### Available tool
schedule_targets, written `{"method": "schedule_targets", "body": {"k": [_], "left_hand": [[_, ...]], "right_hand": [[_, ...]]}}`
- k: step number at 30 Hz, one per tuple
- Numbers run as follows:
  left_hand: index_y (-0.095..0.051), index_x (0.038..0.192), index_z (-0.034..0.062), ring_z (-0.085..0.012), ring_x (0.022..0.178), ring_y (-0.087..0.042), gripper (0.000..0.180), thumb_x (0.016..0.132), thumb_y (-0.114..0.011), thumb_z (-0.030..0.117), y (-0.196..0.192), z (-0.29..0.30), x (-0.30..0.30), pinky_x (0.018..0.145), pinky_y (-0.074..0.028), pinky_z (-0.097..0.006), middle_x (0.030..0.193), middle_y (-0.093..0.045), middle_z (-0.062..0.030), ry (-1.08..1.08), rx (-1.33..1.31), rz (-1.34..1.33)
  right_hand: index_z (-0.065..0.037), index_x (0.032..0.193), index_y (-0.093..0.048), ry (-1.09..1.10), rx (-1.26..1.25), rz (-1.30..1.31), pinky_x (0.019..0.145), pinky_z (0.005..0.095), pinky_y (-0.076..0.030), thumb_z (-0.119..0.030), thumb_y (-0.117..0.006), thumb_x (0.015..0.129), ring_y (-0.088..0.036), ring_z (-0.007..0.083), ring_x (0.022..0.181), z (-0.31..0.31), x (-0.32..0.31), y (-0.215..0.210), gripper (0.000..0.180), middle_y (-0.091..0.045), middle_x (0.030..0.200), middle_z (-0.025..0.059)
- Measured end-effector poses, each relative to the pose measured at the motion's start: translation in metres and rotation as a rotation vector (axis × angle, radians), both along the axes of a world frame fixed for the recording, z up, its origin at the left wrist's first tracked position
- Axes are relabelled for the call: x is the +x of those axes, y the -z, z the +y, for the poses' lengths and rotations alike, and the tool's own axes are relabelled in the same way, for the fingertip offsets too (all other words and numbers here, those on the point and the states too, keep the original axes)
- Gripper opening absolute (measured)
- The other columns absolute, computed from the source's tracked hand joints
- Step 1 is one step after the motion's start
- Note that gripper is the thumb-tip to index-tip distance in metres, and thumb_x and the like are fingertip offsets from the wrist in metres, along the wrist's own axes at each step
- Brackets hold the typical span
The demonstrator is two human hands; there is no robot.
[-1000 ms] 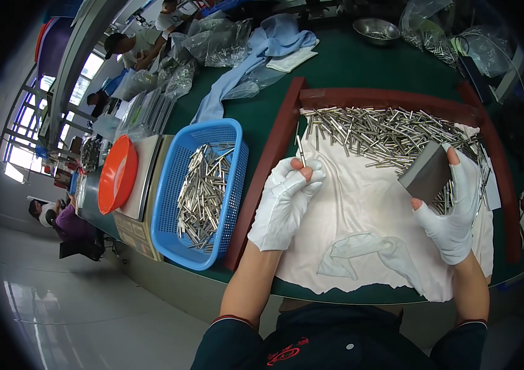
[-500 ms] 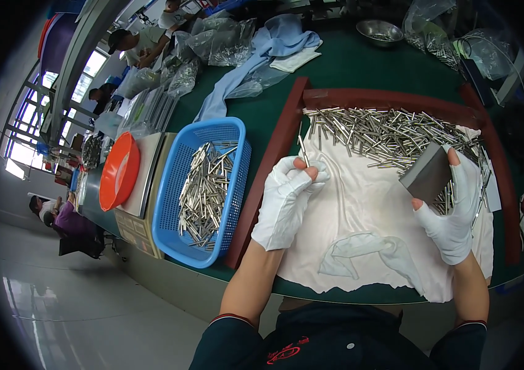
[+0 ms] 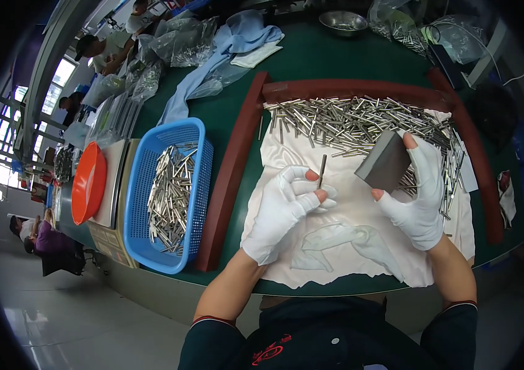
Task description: Inspecting and gauging small metal pins using a measurement block.
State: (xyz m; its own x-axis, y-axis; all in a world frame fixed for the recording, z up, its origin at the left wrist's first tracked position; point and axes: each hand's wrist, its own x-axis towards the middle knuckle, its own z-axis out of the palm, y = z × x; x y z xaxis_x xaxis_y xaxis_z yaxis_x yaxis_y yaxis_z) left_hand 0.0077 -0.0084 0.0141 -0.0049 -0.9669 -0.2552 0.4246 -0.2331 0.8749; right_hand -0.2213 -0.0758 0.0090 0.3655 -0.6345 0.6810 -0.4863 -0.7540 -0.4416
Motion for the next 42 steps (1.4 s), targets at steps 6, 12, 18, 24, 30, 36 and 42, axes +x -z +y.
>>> {"method": "schedule_targets", "body": {"k": [6, 12, 18, 24, 30, 36, 42], "left_hand": [[-0.055, 0.115, -0.0077, -0.0164, 0.087, -0.069, 0.027, 0.091, -0.063, 0.002, 0.000, 0.005, -0.015, 0.077, -0.055, -0.024, 0.100, -0.068, -0.0133, 0.127, 0.074, -0.135], [-0.056, 0.112, -0.0086, -0.0159, 0.085, -0.069, 0.025, 0.093, -0.062, 0.006, 0.000, 0.008, -0.018, 0.076, -0.055, -0.024, 0.096, -0.069, -0.0133, 0.197, 0.075, -0.152], [-0.054, 0.115, -0.0090, -0.0177, 0.083, -0.070, 0.027, 0.094, -0.060, 0.007, 0.000, 0.011, -0.010, 0.074, -0.056, -0.025, 0.095, -0.070, -0.0158, 0.129, 0.067, -0.007], [-0.053, 0.116, -0.0093, -0.0181, 0.082, -0.070, 0.028, 0.094, -0.059, 0.007, 0.002, 0.009, -0.015, 0.072, -0.056, -0.025, 0.096, -0.069, -0.0168, 0.140, 0.071, -0.016], [-0.056, 0.114, -0.0089, -0.0164, 0.082, -0.069, 0.025, 0.094, -0.057, 0.005, -0.004, 0.010, -0.015, 0.073, -0.055, -0.025, 0.095, -0.070, -0.0164, 0.105, 0.069, -0.085], [-0.057, 0.112, -0.0089, -0.0144, 0.081, -0.068, 0.023, 0.093, -0.058, 0.004, -0.003, 0.009, -0.018, 0.073, -0.054, -0.024, 0.094, -0.070, -0.0158, 0.063, 0.040, -0.106], [-0.058, 0.111, -0.0090, -0.0136, 0.082, -0.068, 0.022, 0.093, -0.058, 0.004, -0.003, 0.007, -0.020, 0.072, -0.054, -0.024, 0.092, -0.070, -0.0148, 0.057, 0.043, -0.128]], "right_hand": [[-0.002, 0.139, -0.043, -0.099, -0.108, 0.086, 0.090, 0.0420, -0.042, -0.022, -0.083, 0.059, -0.050, 0.0322, 0.106, 0.013, 0.011, 0.002, 0.091, -0.051, 0.128, 0.0163], [-0.003, 0.135, -0.047, -0.089, -0.216, 0.111, 0.089, 0.0416, -0.042, -0.026, -0.083, 0.060, -0.050, 0.0312, 0.106, 0.012, 0.015, 0.005, 0.087, -0.051, 0.129, 0.0166], [-0.005, 0.133, -0.052, -0.042, -0.306, 0.185, 0.086, 0.0412, -0.043, -0.025, -0.083, 0.058, -0.050, 0.0303, 0.106, 0.004, 0.006, 0.008, 0.083, -0.052, 0.128, 0.0151], [-0.006, 0.133, -0.052, -0.039, -0.313, 0.111, 0.085, 0.0403, -0.044, -0.024, -0.083, 0.060, -0.050, 0.0301, 0.106, 0.007, 0.019, 0.001, 0.082, -0.051, 0.128, 0.0149], [-0.007, 0.134, -0.051, -0.060, -0.297, 0.170, 0.084, 0.0401, -0.045, -0.023, -0.083, 0.059, -0.051, 0.0296, 0.104, 0.005, 0.012, 0.004, 0.083, -0.052, 0.126, 0.0140], [-0.005, 0.134, -0.050, -0.028, -0.332, 0.143, 0.082, 0.0399, -0.044, -0.022, -0.083, 0.059, -0.050, 0.0300, 0.103, 0.010, 0.017, -0.002, 0.084, -0.051, 0.126, 0.0154], [-0.004, 0.132, -0.052, -0.030, -0.319, 0.141, 0.084, 0.0397, -0.044, -0.023, -0.084, 0.059, -0.049, 0.0299, 0.105, 0.010, 0.015, -0.001, 0.082, -0.050, 0.128, 0.0154]]}}
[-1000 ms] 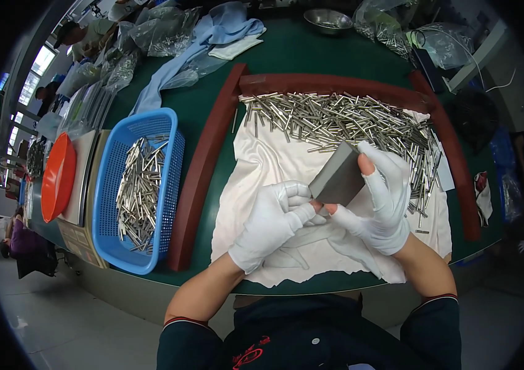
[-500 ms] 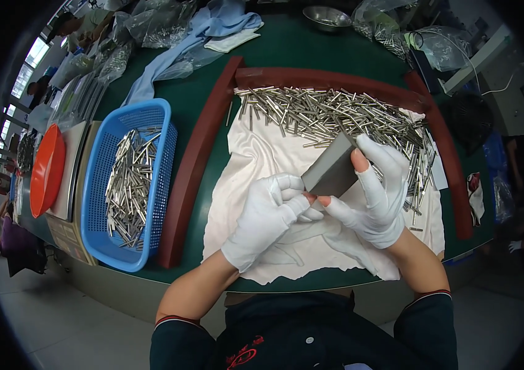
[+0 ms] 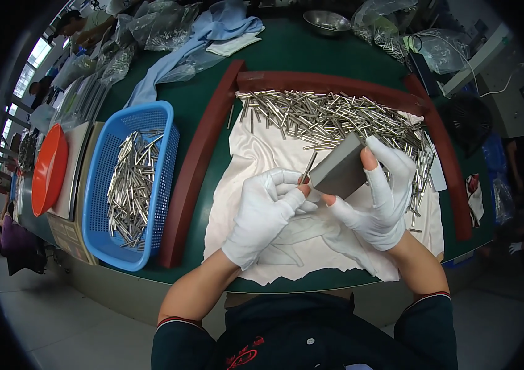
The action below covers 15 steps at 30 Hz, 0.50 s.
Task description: Inspecting and gauging small metal pins using a measurement block.
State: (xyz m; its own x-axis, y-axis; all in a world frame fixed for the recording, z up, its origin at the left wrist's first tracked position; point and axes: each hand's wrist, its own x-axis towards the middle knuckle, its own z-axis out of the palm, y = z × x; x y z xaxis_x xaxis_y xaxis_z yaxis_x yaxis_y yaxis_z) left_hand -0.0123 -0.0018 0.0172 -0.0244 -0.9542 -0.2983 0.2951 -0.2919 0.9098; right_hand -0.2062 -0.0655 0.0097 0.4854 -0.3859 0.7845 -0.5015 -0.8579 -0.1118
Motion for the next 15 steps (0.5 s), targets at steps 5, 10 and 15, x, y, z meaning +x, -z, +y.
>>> {"method": "schedule_targets", "body": {"k": [5, 10, 15], "left_hand": [[-0.058, 0.110, -0.0093, -0.0140, 0.081, -0.068, 0.022, 0.093, -0.059, 0.005, 0.004, 0.003, -0.004, 0.072, -0.054, -0.024, 0.092, -0.070, -0.0143, 0.028, -0.070, -0.039], [-0.057, 0.110, -0.0093, -0.0150, 0.081, -0.069, 0.022, 0.093, -0.058, 0.005, -0.004, 0.000, 0.002, 0.074, -0.055, -0.025, 0.094, -0.070, -0.0152, -0.006, 0.027, 0.015], [-0.055, 0.112, -0.0085, -0.0170, 0.081, -0.069, 0.024, 0.094, -0.059, 0.007, 0.006, 0.002, 0.000, 0.075, -0.056, -0.027, 0.095, -0.070, -0.0166, 0.048, 0.015, 0.100]], "right_hand": [[-0.004, 0.134, -0.051, -0.061, 0.003, -0.016, 0.085, 0.0415, -0.043, -0.022, -0.083, 0.060, -0.049, 0.0301, 0.105, 0.000, 0.006, -0.002, 0.083, -0.050, 0.128, 0.0149], [-0.004, 0.136, -0.048, 0.046, 0.002, 0.056, 0.086, 0.0424, -0.043, -0.021, -0.083, 0.061, -0.049, 0.0312, 0.107, -0.005, -0.010, 0.002, 0.084, -0.050, 0.128, 0.0159], [-0.006, 0.143, -0.038, -0.039, 0.010, 0.007, 0.093, 0.0429, -0.040, -0.024, -0.085, 0.064, -0.047, 0.0322, 0.114, -0.002, 0.001, 0.000, 0.094, -0.046, 0.133, 0.0181]]}}
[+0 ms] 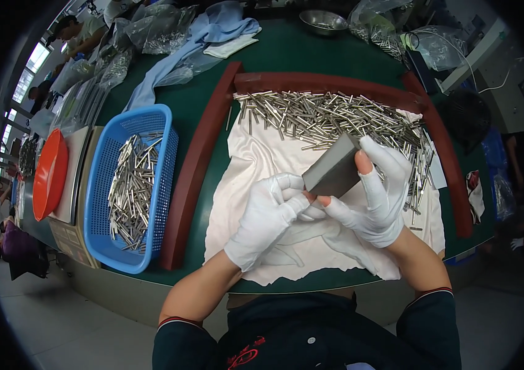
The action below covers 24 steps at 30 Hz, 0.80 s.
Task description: Inspecting and gauging small metal pins using a measurement block.
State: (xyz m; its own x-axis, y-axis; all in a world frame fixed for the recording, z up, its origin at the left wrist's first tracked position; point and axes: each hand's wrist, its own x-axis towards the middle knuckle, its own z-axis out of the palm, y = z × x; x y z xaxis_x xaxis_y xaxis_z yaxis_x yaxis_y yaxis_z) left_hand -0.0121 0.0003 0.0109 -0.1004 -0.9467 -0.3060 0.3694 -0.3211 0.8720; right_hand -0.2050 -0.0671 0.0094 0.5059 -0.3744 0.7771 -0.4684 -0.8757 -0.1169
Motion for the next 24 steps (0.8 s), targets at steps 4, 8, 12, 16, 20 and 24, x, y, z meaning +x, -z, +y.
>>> {"method": "schedule_targets", "body": {"k": [4, 8, 12, 16, 20, 24], "left_hand": [[-0.053, 0.113, -0.0077, -0.0187, 0.081, -0.069, 0.025, 0.094, -0.059, 0.008, -0.007, 0.000, 0.007, 0.074, -0.056, -0.028, 0.093, -0.070, -0.0178, -0.020, 0.011, 0.095], [-0.053, 0.113, -0.0079, -0.0187, 0.080, -0.069, 0.025, 0.094, -0.059, 0.008, -0.009, 0.001, 0.009, 0.073, -0.056, -0.027, 0.093, -0.070, -0.0179, -0.059, -0.018, 0.031], [-0.053, 0.112, -0.0082, -0.0178, 0.080, -0.069, 0.025, 0.094, -0.059, 0.008, -0.007, 0.000, 0.009, 0.071, -0.056, -0.026, 0.093, -0.070, -0.0174, -0.096, -0.044, -0.103], [-0.053, 0.111, -0.0080, -0.0172, 0.080, -0.069, 0.024, 0.094, -0.058, 0.008, -0.008, -0.001, 0.008, 0.070, -0.055, -0.026, 0.093, -0.070, -0.0171, -0.101, -0.040, -0.121], [-0.053, 0.111, -0.0080, -0.0173, 0.080, -0.069, 0.024, 0.094, -0.059, 0.008, -0.010, -0.003, 0.009, 0.071, -0.055, -0.026, 0.093, -0.070, -0.0172, -0.095, -0.031, -0.160], [-0.052, 0.114, -0.0074, -0.0186, 0.081, -0.069, 0.030, 0.094, -0.060, 0.013, -0.002, -0.003, 0.012, 0.073, -0.054, -0.028, 0.094, -0.070, -0.0173, -0.070, -0.040, -0.103]], "right_hand": [[-0.006, 0.139, -0.043, 0.001, -0.019, 0.020, 0.088, 0.0424, -0.043, -0.023, -0.084, 0.061, -0.050, 0.0315, 0.107, -0.006, -0.006, 0.007, 0.089, -0.049, 0.130, 0.0173], [-0.004, 0.135, -0.049, 0.082, 0.015, 0.022, 0.086, 0.0424, -0.043, -0.021, -0.082, 0.058, -0.051, 0.0309, 0.103, -0.011, -0.009, 0.006, 0.085, -0.052, 0.126, 0.0150], [-0.002, 0.134, -0.049, 0.092, 0.047, -0.006, 0.089, 0.0427, -0.040, -0.018, -0.083, 0.058, -0.050, 0.0313, 0.105, -0.008, -0.009, 0.004, 0.085, -0.051, 0.125, 0.0150], [-0.002, 0.134, -0.049, 0.085, 0.073, 0.004, 0.089, 0.0427, -0.041, -0.018, -0.083, 0.059, -0.050, 0.0312, 0.105, -0.006, -0.010, 0.005, 0.085, -0.051, 0.125, 0.0149], [-0.002, 0.134, -0.049, 0.083, 0.068, 0.009, 0.088, 0.0426, -0.041, -0.019, -0.083, 0.059, -0.050, 0.0313, 0.105, -0.006, -0.010, 0.003, 0.084, -0.051, 0.125, 0.0151], [-0.003, 0.135, -0.049, 0.088, 0.077, 0.007, 0.088, 0.0423, -0.041, -0.019, -0.083, 0.059, -0.050, 0.0314, 0.105, -0.006, -0.010, 0.003, 0.084, -0.052, 0.125, 0.0151]]}}
